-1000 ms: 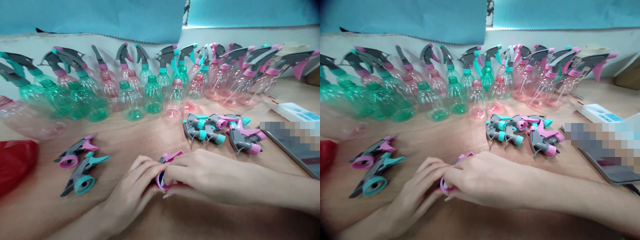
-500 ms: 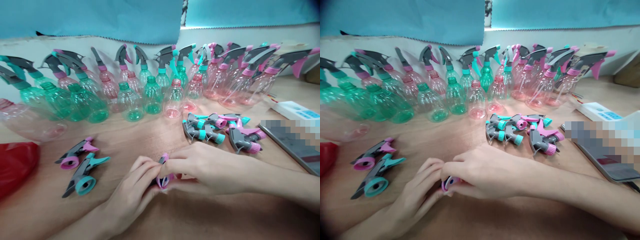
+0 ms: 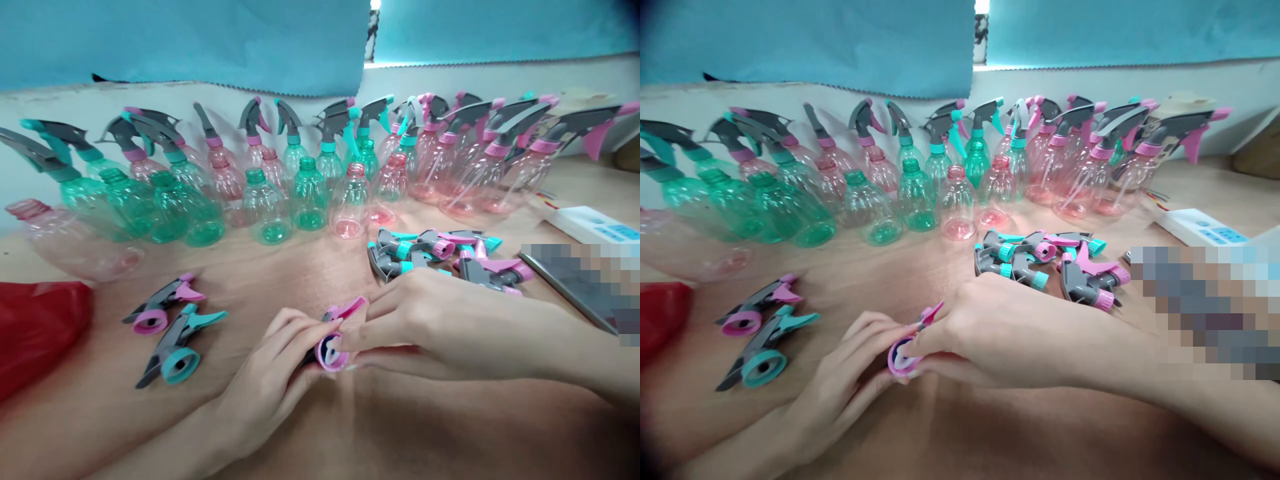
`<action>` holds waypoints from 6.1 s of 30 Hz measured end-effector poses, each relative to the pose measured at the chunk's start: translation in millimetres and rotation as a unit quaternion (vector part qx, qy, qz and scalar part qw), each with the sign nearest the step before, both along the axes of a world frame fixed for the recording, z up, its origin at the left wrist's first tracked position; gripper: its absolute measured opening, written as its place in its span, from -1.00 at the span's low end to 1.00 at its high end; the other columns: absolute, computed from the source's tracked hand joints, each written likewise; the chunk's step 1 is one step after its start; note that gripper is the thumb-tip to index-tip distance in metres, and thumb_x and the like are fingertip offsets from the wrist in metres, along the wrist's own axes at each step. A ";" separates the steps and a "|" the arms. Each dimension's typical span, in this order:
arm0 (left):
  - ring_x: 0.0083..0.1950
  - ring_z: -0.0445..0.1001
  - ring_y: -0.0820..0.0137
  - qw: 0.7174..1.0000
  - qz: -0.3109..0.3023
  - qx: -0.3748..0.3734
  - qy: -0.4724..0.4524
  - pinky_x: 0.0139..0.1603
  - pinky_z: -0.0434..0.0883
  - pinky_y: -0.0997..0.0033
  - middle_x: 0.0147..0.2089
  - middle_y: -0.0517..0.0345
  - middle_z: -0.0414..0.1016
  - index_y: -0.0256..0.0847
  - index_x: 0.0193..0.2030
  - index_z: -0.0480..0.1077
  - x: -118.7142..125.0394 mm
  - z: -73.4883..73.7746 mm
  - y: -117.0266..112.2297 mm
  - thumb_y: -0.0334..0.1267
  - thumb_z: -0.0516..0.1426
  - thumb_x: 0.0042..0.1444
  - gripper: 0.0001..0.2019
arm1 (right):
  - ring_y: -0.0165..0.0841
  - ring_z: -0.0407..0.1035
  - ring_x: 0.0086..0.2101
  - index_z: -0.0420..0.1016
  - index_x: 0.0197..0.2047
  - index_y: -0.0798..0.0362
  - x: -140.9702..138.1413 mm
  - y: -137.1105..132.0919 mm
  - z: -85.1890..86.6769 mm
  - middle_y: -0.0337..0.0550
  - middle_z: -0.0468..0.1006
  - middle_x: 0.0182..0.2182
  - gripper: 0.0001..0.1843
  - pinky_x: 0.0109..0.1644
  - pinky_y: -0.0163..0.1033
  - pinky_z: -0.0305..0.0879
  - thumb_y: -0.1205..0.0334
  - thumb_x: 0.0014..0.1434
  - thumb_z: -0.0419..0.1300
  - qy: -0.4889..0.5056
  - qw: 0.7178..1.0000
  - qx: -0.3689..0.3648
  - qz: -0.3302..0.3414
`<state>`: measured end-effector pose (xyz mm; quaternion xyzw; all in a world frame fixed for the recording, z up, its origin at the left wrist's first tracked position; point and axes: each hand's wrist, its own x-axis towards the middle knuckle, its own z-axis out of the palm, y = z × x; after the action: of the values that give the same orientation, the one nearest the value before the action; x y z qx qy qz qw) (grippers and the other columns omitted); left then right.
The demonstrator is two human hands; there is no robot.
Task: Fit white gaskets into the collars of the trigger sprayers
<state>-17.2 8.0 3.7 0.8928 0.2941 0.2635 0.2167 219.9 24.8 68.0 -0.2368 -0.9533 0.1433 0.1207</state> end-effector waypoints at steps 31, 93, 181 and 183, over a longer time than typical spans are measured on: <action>-0.10 0.27 0.31 0.999 0.020 -0.020 -0.039 -0.13 0.33 0.35 -0.13 0.07 0.36 -0.19 0.13 0.21 0.2 0.4 -1.7 -0.34 0.07 0.24 -0.68 | -0.51 0.23 -0.50 0.42 -0.37 0.11 -4.6 -8.3 0.9 -0.28 0.42 -0.51 -0.77 -0.44 -0.40 0.12 0.30 0.29 0.02 0.114 0.993 0.027 -0.026; -0.23 0.30 0.36 0.998 0.049 0.018 -0.030 -0.20 0.31 0.37 -0.27 0.12 0.44 -0.25 -0.02 0.32 2.6 2.2 -4.7 -0.28 0.11 0.21 -0.79 | -0.41 0.36 -0.48 0.51 -0.22 0.13 -15.9 -5.2 -24.0 -0.16 0.53 -0.46 -0.77 -0.45 -0.30 0.12 0.31 0.29 0.03 0.007 1.000 0.010 0.003; -0.40 0.36 0.48 0.988 0.092 0.007 -0.128 -0.41 0.35 0.49 -0.31 0.20 0.36 -0.19 -0.01 0.27 8.4 -2.0 -11.0 -0.30 0.21 0.10 -0.67 | -0.31 0.38 -0.26 0.40 -0.07 0.14 -14.8 -20.6 -14.8 -0.08 0.48 -0.19 -0.57 -0.30 -0.26 0.29 -0.03 0.15 0.18 0.071 0.992 0.060 -0.081; -0.37 0.38 0.47 0.986 0.085 0.032 -0.143 -0.37 0.38 0.47 -0.25 0.16 0.38 -0.21 0.03 0.21 12.8 -1.8 -14.0 -0.32 0.23 0.07 -0.60 | -0.29 0.39 -0.24 0.35 -0.01 0.16 -16.2 -27.6 -17.3 -0.08 0.46 -0.17 -0.52 -0.29 -0.24 0.31 0.00 0.12 0.22 0.083 0.989 0.074 -0.093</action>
<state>-4.4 -6.0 1.9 0.8242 0.3264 0.4152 0.2044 203.7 -2.7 50.7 -0.3017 -0.9220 0.0793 0.2293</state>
